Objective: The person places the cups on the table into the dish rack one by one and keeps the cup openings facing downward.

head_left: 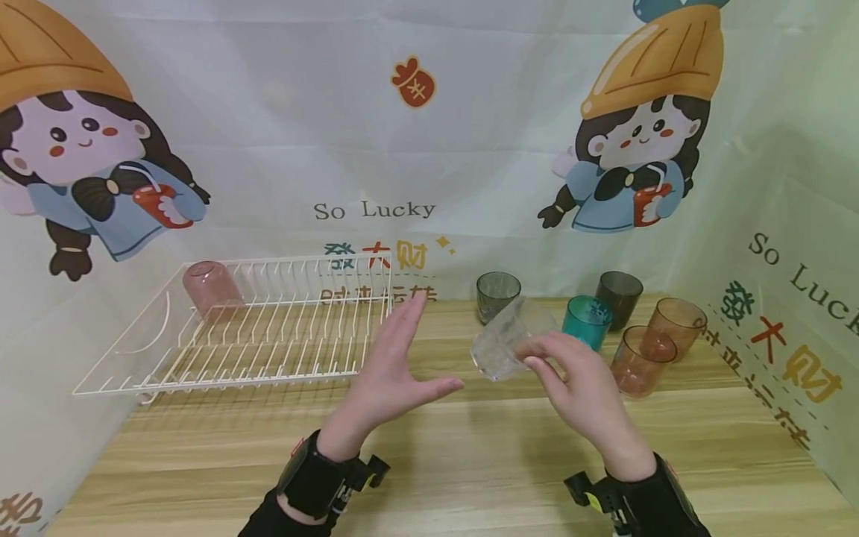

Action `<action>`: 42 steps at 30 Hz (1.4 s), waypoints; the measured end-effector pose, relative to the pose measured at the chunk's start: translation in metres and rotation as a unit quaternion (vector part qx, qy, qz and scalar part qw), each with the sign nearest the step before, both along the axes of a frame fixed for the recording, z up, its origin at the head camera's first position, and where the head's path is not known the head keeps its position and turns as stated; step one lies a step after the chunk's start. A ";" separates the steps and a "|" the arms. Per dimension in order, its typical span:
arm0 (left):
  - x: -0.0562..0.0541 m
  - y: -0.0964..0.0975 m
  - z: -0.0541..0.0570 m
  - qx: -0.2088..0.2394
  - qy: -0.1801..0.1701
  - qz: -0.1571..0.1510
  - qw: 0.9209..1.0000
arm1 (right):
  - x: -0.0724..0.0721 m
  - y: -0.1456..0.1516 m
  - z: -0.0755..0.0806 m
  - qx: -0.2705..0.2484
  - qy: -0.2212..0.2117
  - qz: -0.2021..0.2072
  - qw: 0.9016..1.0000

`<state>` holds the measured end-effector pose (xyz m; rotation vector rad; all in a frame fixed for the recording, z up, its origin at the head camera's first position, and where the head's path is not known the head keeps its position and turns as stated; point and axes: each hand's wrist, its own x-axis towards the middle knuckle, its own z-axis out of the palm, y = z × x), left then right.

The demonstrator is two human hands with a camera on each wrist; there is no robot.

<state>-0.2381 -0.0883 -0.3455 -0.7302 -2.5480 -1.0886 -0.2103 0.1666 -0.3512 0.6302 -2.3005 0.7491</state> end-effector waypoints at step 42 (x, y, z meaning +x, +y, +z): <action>-0.004 0.021 0.023 0.103 0.003 -0.045 0.994 | 0.006 -0.031 0.018 -0.308 -0.051 0.123 0.942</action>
